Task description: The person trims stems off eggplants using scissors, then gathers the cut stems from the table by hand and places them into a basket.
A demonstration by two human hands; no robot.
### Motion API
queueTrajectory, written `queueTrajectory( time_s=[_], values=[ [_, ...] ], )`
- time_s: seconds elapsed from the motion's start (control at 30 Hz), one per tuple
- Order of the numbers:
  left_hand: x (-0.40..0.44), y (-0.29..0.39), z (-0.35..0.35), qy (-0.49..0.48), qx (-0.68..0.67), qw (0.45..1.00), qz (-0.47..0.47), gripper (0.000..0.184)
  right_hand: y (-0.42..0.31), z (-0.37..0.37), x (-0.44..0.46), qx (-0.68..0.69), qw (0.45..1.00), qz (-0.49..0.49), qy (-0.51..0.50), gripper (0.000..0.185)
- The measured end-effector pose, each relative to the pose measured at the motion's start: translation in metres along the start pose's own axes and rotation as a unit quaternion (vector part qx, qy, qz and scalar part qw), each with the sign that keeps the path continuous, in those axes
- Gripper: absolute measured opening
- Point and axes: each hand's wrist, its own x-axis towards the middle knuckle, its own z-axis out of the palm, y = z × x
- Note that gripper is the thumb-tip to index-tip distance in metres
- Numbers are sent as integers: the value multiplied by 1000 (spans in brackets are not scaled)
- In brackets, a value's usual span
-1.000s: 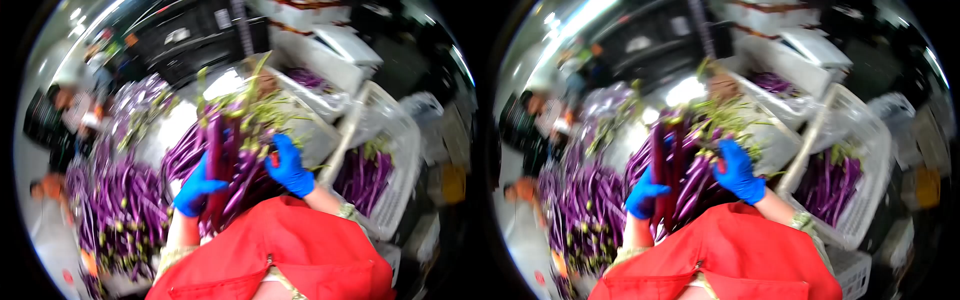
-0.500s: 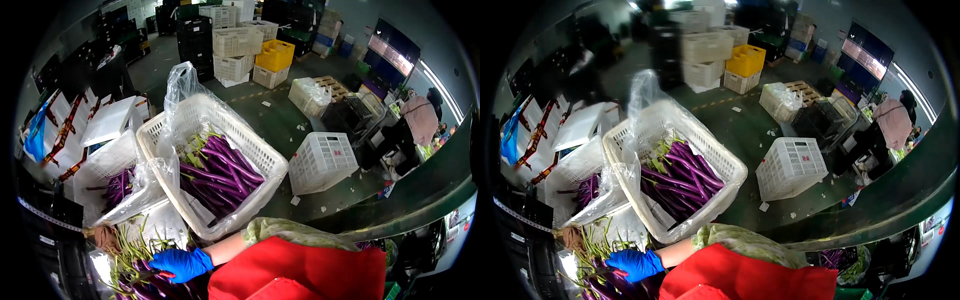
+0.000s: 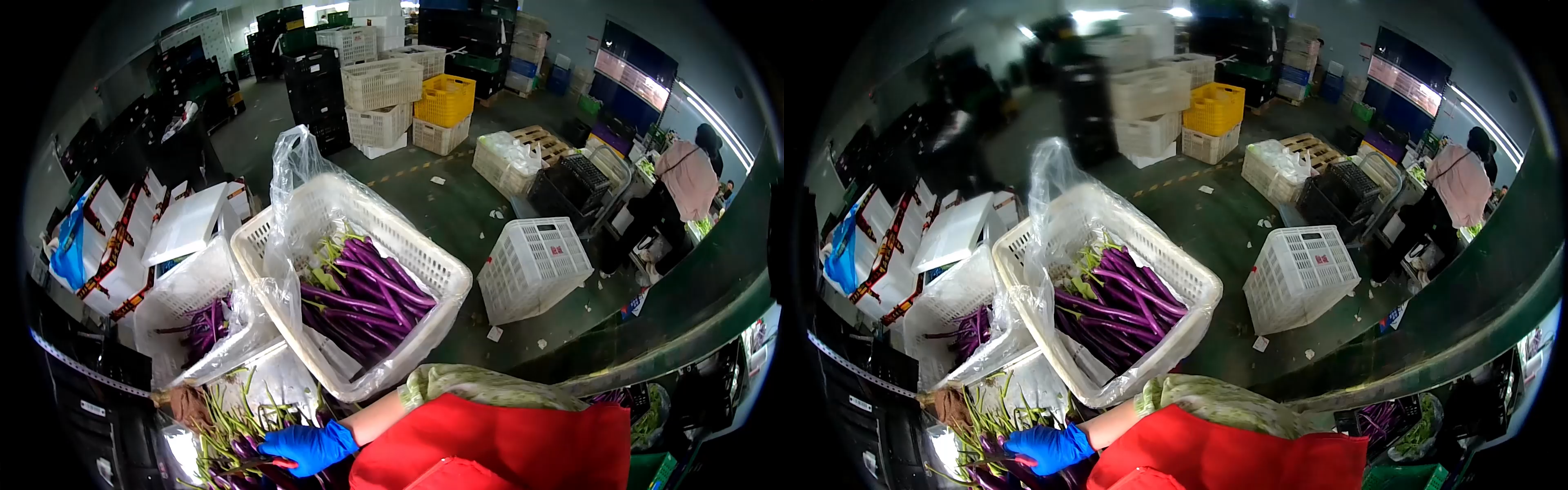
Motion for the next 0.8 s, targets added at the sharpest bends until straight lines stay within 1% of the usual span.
queueTrajectory(
  time_s=[0.03,0.13,0.33,0.43,0.5,0.53,0.57,0.63,0.8],
  values=[
    [-1,0,1,-2,0,1000,1,98,0,1,-1,0,1000,-8,17,34],
    [-5,0,4,-9,0,1000,6,98,-2,0,-5,-13,1000,4,23,34],
    [-12,0,10,-19,-1,1000,17,98,-9,-7,-8,-13,999,-5,29,33],
    [-21,-2,8,-15,-4,1000,22,98,-8,-8,-8,-23,1000,-10,16,35],
    [-26,-4,4,-4,4,1000,19,98,-11,-8,-13,-19,999,-25,43,36],
    [-28,-5,4,3,4,1000,16,98,-14,-10,-13,13,1000,-2,19,33],
    [-28,-5,5,5,4,1000,15,97,-19,-13,-12,37,998,51,-17,28],
    [-30,-5,5,12,-2,1000,17,97,-18,-16,-16,42,996,33,-69,25],
    [-37,-4,4,30,-8,999,28,97,-26,-20,-14,104,988,45,-108,25]
  ],
)
